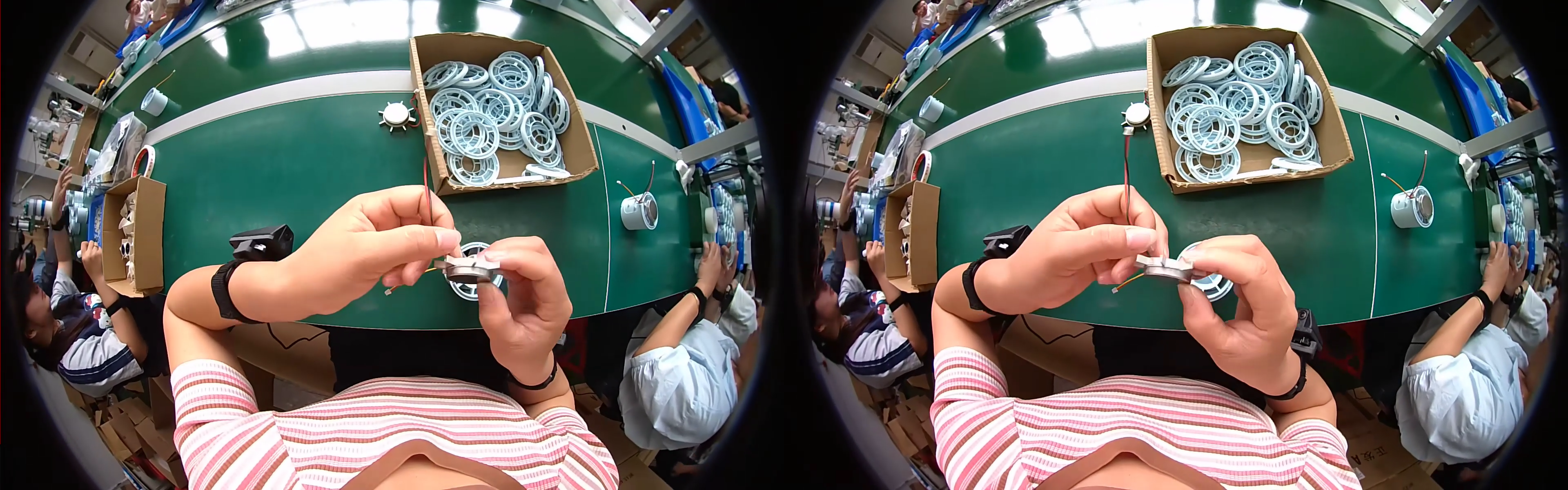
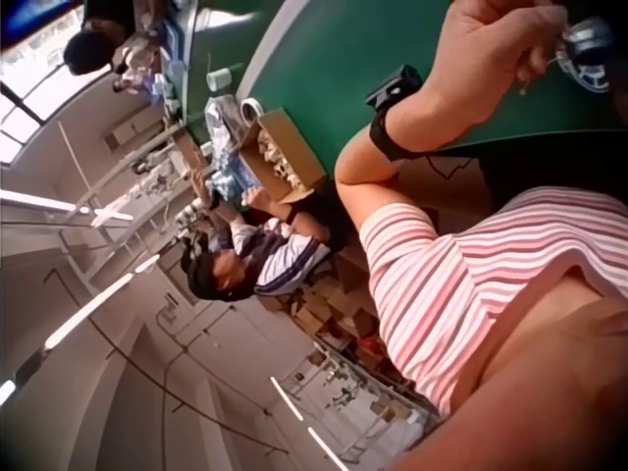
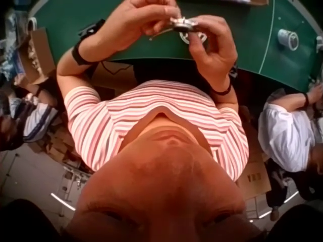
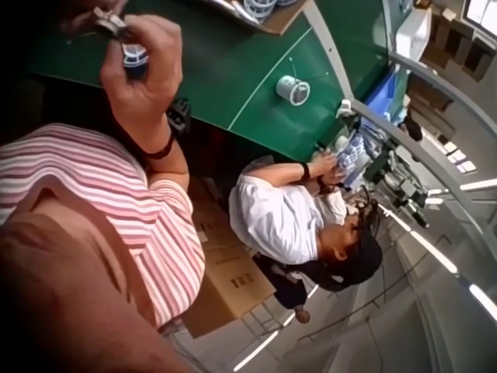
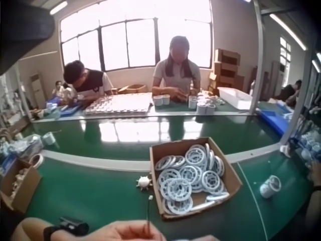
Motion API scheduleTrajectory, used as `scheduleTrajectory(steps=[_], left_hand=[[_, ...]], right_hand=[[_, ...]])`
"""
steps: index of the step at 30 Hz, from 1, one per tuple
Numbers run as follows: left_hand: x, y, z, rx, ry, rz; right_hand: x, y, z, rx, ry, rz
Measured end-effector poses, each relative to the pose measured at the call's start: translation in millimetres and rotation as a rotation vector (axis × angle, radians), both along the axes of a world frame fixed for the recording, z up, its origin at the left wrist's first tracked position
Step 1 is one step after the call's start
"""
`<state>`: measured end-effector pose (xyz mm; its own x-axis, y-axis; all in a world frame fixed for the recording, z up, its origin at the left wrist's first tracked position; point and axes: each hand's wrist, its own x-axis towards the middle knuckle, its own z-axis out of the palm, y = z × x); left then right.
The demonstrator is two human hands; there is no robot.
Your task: The person assembles components by hand, threading a motor's wires through a plastic housing and pressing the motor into place. They then snap a plastic ring onto the housing and set the completed assembly on the table, repeating the process several times.
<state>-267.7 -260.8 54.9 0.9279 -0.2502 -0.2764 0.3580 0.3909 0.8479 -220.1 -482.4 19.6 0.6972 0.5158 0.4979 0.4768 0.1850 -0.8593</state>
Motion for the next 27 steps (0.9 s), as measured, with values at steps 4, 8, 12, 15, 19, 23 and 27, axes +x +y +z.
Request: scheduleTrajectory(steps=[4,8,12,15,19,23,27], left_hand=[[3,-1,-4,-0.089,-0.011,-0.015],[2,-4,1,-0.113,-0.002,-0.071],[2,-6,-3,0.070,-0.324,-0.065],[2,-3,-3,0.235,-0.431,-0.087],[1,-8,-8,0.122,-0.260,-0.017],[1,-6,-8,0.146,-0.180,-0.085],[1,-9,-5,0.109,-0.189,-0.082]], right_hand=[[-10,-1,9,0.069,0.445,0.026],[-5,-6,2,0.229,0.541,0.194],[-6,-8,-1,0.322,0.637,0.242],[-7,-11,-1,0.355,0.671,0.268],[-10,-8,5,0.261,0.485,0.130],[-2,-16,2,0.120,0.273,0.073],[0,-20,4,0.076,0.257,0.067]])
